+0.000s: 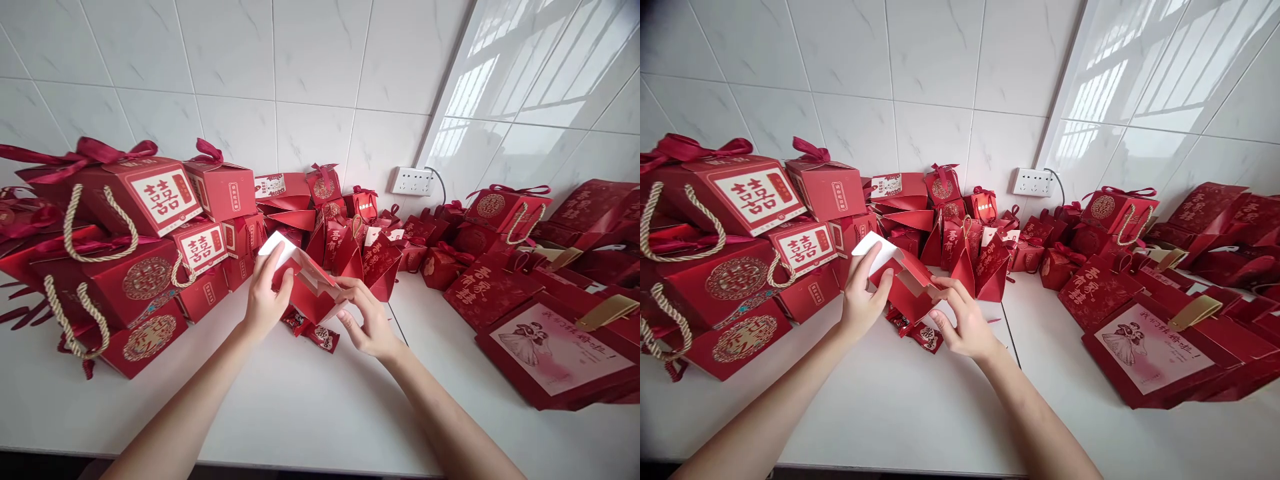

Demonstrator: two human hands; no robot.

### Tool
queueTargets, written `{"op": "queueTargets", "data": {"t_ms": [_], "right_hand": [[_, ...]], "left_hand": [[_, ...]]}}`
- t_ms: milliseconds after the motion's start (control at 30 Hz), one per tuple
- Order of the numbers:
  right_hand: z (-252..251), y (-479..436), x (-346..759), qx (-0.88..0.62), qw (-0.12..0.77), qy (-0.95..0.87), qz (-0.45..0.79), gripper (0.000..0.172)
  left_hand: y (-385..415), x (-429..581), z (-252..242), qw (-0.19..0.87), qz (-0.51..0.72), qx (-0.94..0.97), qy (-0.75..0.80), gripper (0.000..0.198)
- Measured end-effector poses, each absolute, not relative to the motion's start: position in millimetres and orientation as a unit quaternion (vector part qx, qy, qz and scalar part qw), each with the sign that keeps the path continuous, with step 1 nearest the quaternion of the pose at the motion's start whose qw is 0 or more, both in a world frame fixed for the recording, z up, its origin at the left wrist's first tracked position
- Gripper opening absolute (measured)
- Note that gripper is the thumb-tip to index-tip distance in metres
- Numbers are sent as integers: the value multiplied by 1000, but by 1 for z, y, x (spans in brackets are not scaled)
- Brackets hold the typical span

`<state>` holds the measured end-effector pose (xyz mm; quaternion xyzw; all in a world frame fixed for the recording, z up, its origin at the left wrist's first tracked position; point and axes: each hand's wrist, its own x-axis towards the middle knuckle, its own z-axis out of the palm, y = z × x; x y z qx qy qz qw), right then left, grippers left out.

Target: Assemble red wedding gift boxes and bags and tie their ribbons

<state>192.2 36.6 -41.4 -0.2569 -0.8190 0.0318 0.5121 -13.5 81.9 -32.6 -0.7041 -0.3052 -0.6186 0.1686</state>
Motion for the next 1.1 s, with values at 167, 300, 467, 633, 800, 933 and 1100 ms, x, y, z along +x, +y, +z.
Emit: {"op": "queueTargets", "data": {"t_ms": [167,300,467,633,800,933,1100], "right_hand": [[-44,38,189,-288,549,-783,42,10],[-44,39,186,-323,597,-723,127,13],[-38,37,184,-330,624,-684,186,20],[-38,38,184,-334,628,-674,199,25],[-37,36,183,-323,623,-683,202,25],[-35,32,183,-305,618,-694,208,24],[-36,32,183,-296,621,-701,191,19]], "left_hand": [[77,-15,-32,153,-607,-724,-292,51],[76,-15,-31,162,-591,-742,-272,50],[81,-13,-34,192,-599,-751,-201,64],[74,-12,-29,156,-590,-761,-222,43],[68,-10,-22,162,-595,-750,-239,20],[69,-9,-23,78,-661,-692,-280,12],[70,-7,-25,40,-692,-660,-290,10]]}}
